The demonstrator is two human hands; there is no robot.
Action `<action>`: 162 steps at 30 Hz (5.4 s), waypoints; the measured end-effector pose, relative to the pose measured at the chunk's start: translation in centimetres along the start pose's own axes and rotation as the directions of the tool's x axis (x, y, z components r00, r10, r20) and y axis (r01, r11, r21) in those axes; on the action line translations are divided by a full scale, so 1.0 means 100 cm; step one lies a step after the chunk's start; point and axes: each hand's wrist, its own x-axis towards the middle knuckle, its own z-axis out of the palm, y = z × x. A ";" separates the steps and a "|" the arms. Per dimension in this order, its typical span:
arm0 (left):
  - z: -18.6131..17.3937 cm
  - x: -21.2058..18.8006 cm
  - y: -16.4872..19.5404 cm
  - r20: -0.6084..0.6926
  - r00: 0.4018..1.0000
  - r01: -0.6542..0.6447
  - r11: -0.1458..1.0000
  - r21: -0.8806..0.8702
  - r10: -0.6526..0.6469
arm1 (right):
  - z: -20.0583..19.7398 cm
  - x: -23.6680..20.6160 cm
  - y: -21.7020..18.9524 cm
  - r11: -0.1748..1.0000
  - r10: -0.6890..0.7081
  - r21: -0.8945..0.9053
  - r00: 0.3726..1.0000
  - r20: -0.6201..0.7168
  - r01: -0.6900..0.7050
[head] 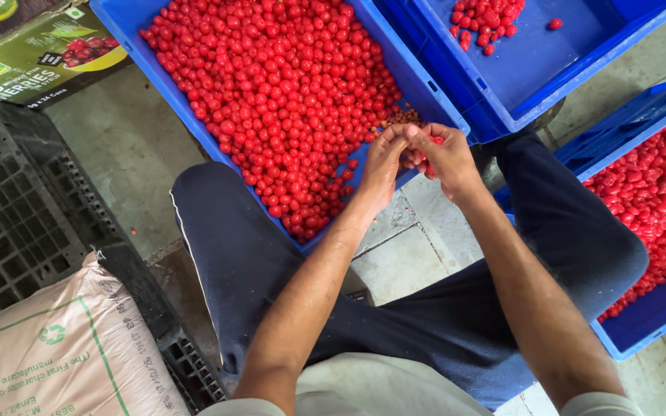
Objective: The person sits on the floor in front of blue crates filled with red berries and removes stems and debris, placing the discarded pieces in a small pile at the crate edge while keeping the berries in the crate. They occasionally toss handfuls of berries between crates as they work through them.
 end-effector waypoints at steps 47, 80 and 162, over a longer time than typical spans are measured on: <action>0.033 -0.031 0.020 0.164 0.851 -0.387 0.384 0.838 0.500 | -0.082 0.041 -0.074 0.465 -0.090 0.885 0.996 0.021 0.024; -0.028 -0.090 0.051 -0.505 0.656 -0.267 0.798 0.540 0.561 | 0.102 0.050 0.058 0.262 -0.232 -0.926 0.949 0.212 0.271; -0.004 -0.034 0.037 -0.331 0.936 -0.271 0.841 -0.468 0.117 | 0.103 0.013 0.049 0.808 -0.156 0.535 0.965 -0.210 0.247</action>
